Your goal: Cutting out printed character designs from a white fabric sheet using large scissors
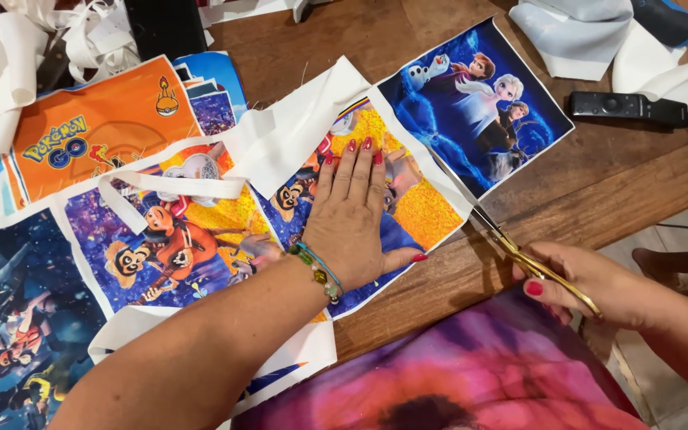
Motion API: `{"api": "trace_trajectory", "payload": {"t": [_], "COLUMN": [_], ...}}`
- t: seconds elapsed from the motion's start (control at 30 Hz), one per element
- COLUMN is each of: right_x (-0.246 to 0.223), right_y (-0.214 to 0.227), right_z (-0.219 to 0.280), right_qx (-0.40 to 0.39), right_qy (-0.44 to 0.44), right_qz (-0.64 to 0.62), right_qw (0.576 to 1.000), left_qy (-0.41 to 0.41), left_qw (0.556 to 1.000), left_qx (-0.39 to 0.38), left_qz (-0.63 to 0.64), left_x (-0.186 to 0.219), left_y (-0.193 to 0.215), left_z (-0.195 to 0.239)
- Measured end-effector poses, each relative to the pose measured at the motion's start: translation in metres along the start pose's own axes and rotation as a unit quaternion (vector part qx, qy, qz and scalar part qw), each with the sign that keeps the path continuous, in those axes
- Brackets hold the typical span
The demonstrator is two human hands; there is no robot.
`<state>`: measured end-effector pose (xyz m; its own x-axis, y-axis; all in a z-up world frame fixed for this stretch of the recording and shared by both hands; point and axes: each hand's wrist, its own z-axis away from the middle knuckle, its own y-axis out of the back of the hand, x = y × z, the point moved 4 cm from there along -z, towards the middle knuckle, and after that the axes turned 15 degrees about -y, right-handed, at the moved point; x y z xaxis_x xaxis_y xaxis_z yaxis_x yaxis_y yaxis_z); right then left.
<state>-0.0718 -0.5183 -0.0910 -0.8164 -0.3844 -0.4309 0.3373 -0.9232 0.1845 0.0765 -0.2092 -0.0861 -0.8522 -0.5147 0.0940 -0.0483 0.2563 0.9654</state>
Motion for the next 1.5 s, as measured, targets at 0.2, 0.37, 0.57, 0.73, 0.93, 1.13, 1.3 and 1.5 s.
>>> {"api": "trace_trajectory", "payload": {"t": [0.2,0.37,0.57,0.73,0.93,1.13,1.3,1.5], "right_x": [-0.010,-0.013,-0.005,0.002,-0.004,-0.027,-0.024,-0.025], "right_y": [-0.005,-0.010,-0.011,-0.009,-0.002,-0.005,-0.005,-0.005], "right_z": [0.001,0.007,0.006,0.005,-0.005,-0.011,-0.014,-0.013], "right_qx": [-0.018,0.004,0.011,0.028,0.022,0.010,0.010,0.038], "right_qy": [0.007,0.020,0.042,0.032,0.013,0.033,0.042,0.009], "right_qz": [-0.002,-0.041,-0.056,-0.051,-0.018,0.007,-0.008,-0.023], "right_qw": [1.000,0.999,0.997,0.998,1.000,0.999,0.999,0.999], "left_qy": [0.001,0.003,0.005,0.006,0.013,0.017,0.018,0.014], "left_qw": [1.000,1.000,1.000,1.000,1.000,1.000,1.000,1.000], "left_qx": [-0.003,0.001,0.005,0.002,-0.011,-0.012,-0.012,-0.007], "left_qz": [-0.002,-0.003,-0.003,-0.006,-0.025,-0.019,-0.016,-0.016], "left_x": [0.000,0.000,0.001,0.001,0.001,0.001,0.001,0.001], "left_y": [0.000,0.000,0.003,0.002,0.000,0.000,0.002,0.002], "left_z": [0.000,0.000,0.001,0.002,0.002,0.001,0.001,0.002]}}
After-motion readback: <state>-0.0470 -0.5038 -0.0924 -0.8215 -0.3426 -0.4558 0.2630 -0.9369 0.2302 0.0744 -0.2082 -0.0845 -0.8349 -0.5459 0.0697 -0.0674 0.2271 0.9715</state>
